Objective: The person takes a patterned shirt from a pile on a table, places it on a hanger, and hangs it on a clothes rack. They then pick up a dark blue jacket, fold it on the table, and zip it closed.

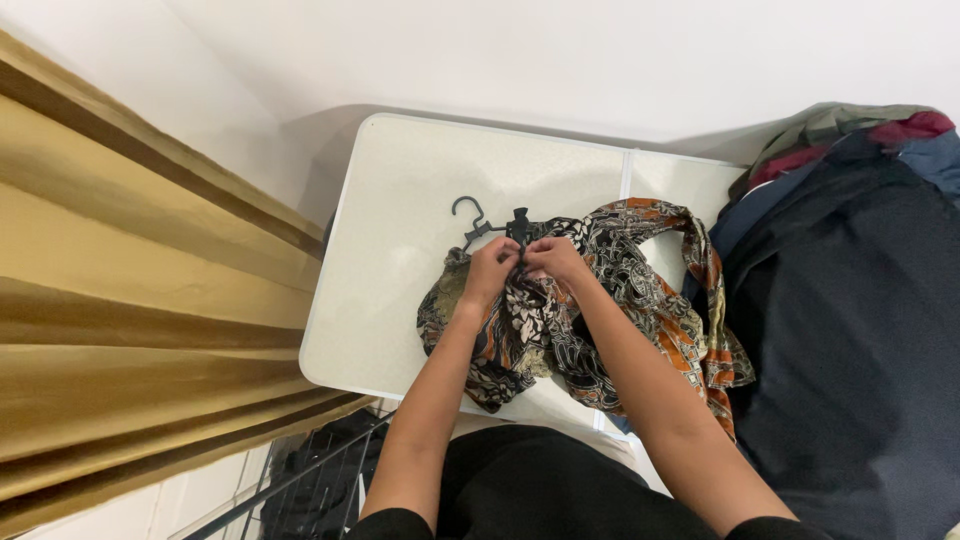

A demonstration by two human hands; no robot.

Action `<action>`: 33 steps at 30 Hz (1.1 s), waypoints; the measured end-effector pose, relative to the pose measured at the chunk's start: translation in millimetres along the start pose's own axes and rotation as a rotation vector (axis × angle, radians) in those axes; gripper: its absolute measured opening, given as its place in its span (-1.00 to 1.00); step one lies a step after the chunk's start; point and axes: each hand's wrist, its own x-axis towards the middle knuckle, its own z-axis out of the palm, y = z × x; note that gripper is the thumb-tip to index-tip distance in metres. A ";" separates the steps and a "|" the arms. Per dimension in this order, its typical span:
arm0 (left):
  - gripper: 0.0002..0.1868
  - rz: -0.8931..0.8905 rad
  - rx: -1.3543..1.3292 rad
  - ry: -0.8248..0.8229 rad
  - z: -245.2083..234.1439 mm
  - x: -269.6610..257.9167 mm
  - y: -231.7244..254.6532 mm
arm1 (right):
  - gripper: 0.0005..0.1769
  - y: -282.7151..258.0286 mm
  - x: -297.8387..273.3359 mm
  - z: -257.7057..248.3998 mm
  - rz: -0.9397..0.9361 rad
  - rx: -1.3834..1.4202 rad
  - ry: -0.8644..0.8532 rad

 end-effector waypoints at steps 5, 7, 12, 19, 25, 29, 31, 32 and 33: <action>-0.88 0.062 0.040 -0.011 0.7 0.7 -7.1 | -0.91 10.6 5.7 0.3 -0.021 -0.107 0.039; -0.90 0.033 -0.053 0.002 4.9 0.5 -16.1 | -0.90 15.8 9.2 -2.6 -0.105 -0.189 0.019; -0.93 -0.097 -0.155 0.084 14.6 2.5 -24.7 | -0.89 27.0 15.1 4.6 -0.235 -0.194 0.041; -0.85 -0.006 -0.101 0.055 7.8 3.8 -23.6 | -0.87 24.1 4.2 16.4 -0.209 -0.028 0.151; -0.85 -0.055 -0.055 0.061 10.0 2.5 -24.1 | -0.88 38.1 10.8 12.7 -0.244 -0.081 0.122; -0.82 -0.038 -0.104 0.030 12.5 7.2 -34.6 | -0.87 35.4 12.6 8.7 -0.263 -0.151 0.154; -0.78 -0.033 -0.146 0.026 13.1 10.6 -40.8 | -0.85 32.8 10.0 9.0 -0.344 -0.240 0.190; -0.76 -0.030 -0.159 0.032 13.5 10.0 -43.2 | -0.84 32.6 7.7 8.8 -0.385 -0.284 0.208; -0.74 -0.025 -0.172 0.040 13.9 10.4 -44.4 | -0.84 32.5 6.6 9.4 -0.371 -0.268 0.202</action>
